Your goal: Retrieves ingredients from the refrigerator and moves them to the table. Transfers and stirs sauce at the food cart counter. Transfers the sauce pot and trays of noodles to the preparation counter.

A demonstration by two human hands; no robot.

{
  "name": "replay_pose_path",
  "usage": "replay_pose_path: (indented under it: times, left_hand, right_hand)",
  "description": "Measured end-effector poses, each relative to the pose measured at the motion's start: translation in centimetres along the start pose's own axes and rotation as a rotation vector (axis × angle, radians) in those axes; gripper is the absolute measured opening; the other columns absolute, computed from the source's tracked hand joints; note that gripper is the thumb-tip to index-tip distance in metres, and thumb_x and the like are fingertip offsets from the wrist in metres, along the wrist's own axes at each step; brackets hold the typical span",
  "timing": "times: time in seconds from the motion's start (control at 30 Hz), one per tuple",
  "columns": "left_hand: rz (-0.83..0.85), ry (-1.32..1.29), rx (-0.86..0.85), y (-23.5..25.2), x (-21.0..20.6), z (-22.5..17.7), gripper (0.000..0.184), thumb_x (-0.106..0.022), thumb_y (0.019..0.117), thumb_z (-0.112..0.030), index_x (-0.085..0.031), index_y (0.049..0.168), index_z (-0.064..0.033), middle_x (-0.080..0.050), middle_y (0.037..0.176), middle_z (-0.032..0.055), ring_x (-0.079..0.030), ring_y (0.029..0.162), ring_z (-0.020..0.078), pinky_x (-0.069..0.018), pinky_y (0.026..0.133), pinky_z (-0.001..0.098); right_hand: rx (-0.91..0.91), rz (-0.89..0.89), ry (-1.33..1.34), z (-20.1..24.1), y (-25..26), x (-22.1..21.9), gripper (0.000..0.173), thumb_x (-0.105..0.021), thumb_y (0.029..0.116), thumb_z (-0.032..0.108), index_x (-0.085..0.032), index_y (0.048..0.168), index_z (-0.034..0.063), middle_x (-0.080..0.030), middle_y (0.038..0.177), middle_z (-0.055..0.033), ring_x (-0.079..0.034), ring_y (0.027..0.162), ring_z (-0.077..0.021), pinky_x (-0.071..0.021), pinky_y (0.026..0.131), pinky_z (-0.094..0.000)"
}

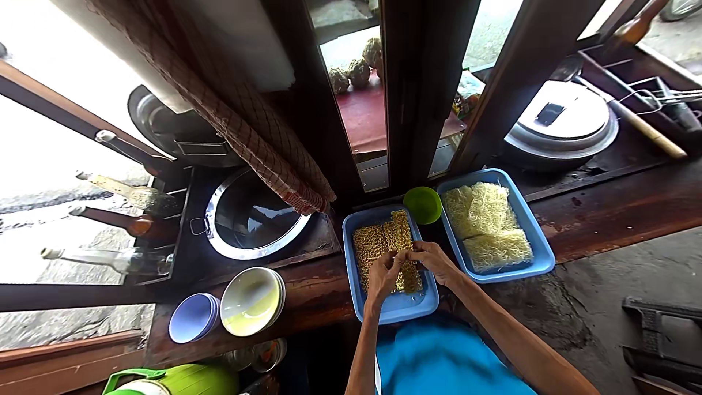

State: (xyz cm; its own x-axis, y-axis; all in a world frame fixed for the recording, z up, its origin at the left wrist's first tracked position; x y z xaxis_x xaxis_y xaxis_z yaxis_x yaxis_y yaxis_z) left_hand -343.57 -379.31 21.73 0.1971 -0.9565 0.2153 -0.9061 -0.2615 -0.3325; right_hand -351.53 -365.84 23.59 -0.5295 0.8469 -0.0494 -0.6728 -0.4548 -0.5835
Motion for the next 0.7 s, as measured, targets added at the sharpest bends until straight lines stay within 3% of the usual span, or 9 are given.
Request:
replay_pose_path:
  times: [0.07,0.2,0.27,0.33,0.43,0.5,0.53,0.6,0.7]
  left_hand:
    - [0.060,-0.017,-0.026,-0.4,0.2,-0.3,0.040,-0.060,0.1039,-0.026,-0.063,0.128,0.0058,-0.073,0.100,0.0128,-0.070,0.084,0.0141,-0.0583,0.083,0.0354]
    - [0.058,0.083,-0.120,-0.7,0.4,-0.2,0.029,-0.064,0.0981,-0.014,-0.068,0.119,0.0046,-0.074,0.102,0.0130,-0.071,0.088,0.0138,-0.0578,0.086,0.0331]
    - [0.055,0.270,-0.072,-1.1,1.3,-0.7,0.037,-0.061,0.0998,-0.020,-0.066,0.130,0.0013,-0.073,0.111,0.0159,-0.070,0.097,0.0215,-0.0551,0.092,0.0404]
    - [0.091,0.441,-0.009,-1.3,2.3,-1.1,0.043,-0.058,0.1021,-0.024,-0.061,0.140,-0.0045,-0.069,0.125,0.0178,-0.067,0.112,0.0286,-0.0509,0.101,0.0485]
    - [0.154,0.613,-0.012,-1.2,2.9,-1.7,0.042,-0.055,0.1027,-0.024,-0.061,0.142,-0.0132,-0.064,0.132,0.0178,-0.063,0.119,0.0329,-0.0494,0.101,0.0534]
    - [0.177,0.682,-0.047,-1.0,2.9,-1.9,0.041,-0.053,0.1024,-0.023,-0.062,0.142,-0.0142,-0.063,0.132,0.0190,-0.064,0.116,0.0345,-0.0505,0.098,0.0548]
    - [0.183,0.704,-0.052,-0.8,2.8,-2.0,0.041,-0.053,0.1027,-0.023,-0.062,0.142,-0.0140,-0.062,0.132,0.0191,-0.064,0.116,0.0345,-0.0508,0.096,0.0549]
    - [0.171,0.745,-0.055,-0.6,2.7,-1.8,0.040,-0.053,0.1040,-0.029,-0.062,0.140,-0.0130,-0.063,0.132,0.0164,-0.064,0.118,0.0324,-0.0513,0.098,0.0537]
    - [0.080,0.768,-0.057,-0.7,2.3,-1.5,0.041,-0.056,0.1029,-0.035,-0.066,0.133,-0.0100,-0.069,0.126,0.0143,-0.066,0.119,0.0311,-0.0496,0.101,0.0536]
  right_hand:
    - [0.001,0.014,-0.002,-0.1,0.0,-0.4,0.023,-0.069,0.0980,0.012,-0.066,0.115,-0.0027,-0.068,0.102,-0.0111,-0.066,0.090,-0.0143,-0.0557,0.080,-0.0324]
    - [0.076,-0.042,-0.192,0.0,0.3,0.2,0.033,-0.074,0.0954,0.023,-0.066,0.116,-0.0025,-0.068,0.104,-0.0131,-0.065,0.093,-0.0184,-0.0551,0.084,-0.0371]
    - [0.270,-0.218,-0.508,1.2,0.0,1.5,0.060,-0.079,0.0886,0.032,-0.058,0.135,-0.0009,-0.062,0.128,-0.0209,-0.060,0.118,-0.0321,-0.0502,0.100,-0.0500]
    - [0.553,-0.275,-0.819,2.9,-0.6,2.0,0.074,-0.078,0.0867,0.035,-0.050,0.148,0.0048,-0.047,0.150,-0.0254,-0.045,0.140,-0.0418,-0.0417,0.113,-0.0544]
    - [0.844,0.035,-1.166,3.5,0.3,1.4,0.060,-0.070,0.0934,0.037,-0.055,0.148,0.0181,-0.042,0.158,-0.0195,-0.033,0.151,-0.0384,-0.0202,0.125,-0.0578]
    - [0.810,0.280,-1.297,3.1,1.5,0.7,0.045,-0.059,0.1019,0.034,-0.061,0.140,0.0108,-0.055,0.148,-0.0169,-0.043,0.145,-0.0357,-0.0112,0.125,-0.0616]
    - [0.757,0.363,-1.330,2.9,2.1,0.6,0.042,-0.055,0.1046,0.032,-0.063,0.136,0.0057,-0.062,0.139,-0.0179,-0.051,0.138,-0.0359,-0.0127,0.124,-0.0615]
    - [0.690,0.424,-1.356,2.4,2.8,0.2,0.040,-0.052,0.1053,0.031,-0.065,0.130,0.0012,-0.068,0.127,-0.0199,-0.059,0.127,-0.0361,-0.0306,0.117,-0.0556]
    - [0.622,0.397,-1.323,2.0,2.9,-0.5,0.038,-0.054,0.1035,0.029,-0.066,0.125,-0.0010,-0.068,0.122,-0.0221,-0.060,0.123,-0.0386,-0.0422,0.105,-0.0554]
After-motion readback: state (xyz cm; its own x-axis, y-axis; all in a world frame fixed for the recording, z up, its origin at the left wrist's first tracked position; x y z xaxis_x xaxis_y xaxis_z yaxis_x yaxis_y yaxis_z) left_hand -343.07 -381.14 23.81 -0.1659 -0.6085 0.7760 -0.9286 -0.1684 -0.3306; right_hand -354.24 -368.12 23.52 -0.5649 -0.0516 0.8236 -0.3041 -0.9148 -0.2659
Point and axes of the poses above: each hand's wrist, its own y-axis towards the middle knuckle, its own x-axis out of the back of the hand, z = x × y, the point moved 4 cm from there along y, towards the middle knuckle
